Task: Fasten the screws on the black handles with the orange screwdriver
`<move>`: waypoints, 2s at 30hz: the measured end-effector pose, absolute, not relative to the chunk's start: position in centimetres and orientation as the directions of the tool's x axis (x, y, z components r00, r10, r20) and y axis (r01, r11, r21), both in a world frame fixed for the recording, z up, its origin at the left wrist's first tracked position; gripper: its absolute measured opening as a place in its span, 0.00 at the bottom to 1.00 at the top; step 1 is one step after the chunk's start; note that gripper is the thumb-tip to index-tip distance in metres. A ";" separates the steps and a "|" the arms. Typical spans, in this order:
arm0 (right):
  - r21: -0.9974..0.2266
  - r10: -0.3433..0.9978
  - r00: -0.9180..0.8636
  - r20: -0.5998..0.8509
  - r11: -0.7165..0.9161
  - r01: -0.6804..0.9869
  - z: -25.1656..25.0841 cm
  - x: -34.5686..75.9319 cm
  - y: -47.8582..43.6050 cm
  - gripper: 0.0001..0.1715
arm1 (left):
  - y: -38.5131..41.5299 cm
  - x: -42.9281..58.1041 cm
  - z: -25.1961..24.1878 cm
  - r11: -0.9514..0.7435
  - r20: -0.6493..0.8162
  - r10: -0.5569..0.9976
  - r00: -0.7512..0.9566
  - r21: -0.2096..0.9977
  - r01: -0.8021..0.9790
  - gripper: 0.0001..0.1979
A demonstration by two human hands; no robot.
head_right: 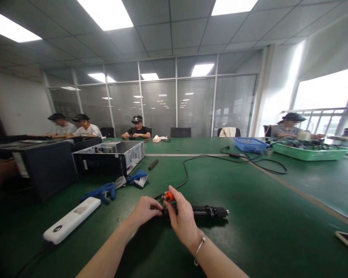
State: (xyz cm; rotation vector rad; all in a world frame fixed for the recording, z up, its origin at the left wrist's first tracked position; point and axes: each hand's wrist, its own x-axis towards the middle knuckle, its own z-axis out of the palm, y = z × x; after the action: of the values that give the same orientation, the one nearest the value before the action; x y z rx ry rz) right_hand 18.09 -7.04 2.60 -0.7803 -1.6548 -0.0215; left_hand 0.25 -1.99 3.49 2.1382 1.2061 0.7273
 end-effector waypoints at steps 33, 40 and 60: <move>-0.291 0.496 -0.338 0.800 0.813 0.504 4.8 17.1 -8.3 0.30 | -1.7 0.3 2.9 -0.483 0.216 0.858 0.466 0.650 0.587 0.07; -0.272 0.532 -0.323 0.783 0.759 0.592 5.0 17.1 -8.2 0.23 | -1.4 0.2 2.5 -0.508 0.249 0.851 0.462 0.614 0.604 0.06; -0.233 0.492 -0.281 0.824 0.747 0.623 4.6 17.1 -8.1 0.23 | -1.6 0.3 2.9 -0.514 0.248 0.851 0.463 0.576 0.636 0.07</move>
State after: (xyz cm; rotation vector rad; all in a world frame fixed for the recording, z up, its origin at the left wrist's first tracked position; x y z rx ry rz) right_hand 17.07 -8.14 4.59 -0.8493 -1.9398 -0.1635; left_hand 0.31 -1.63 2.94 2.3121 1.2471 0.7260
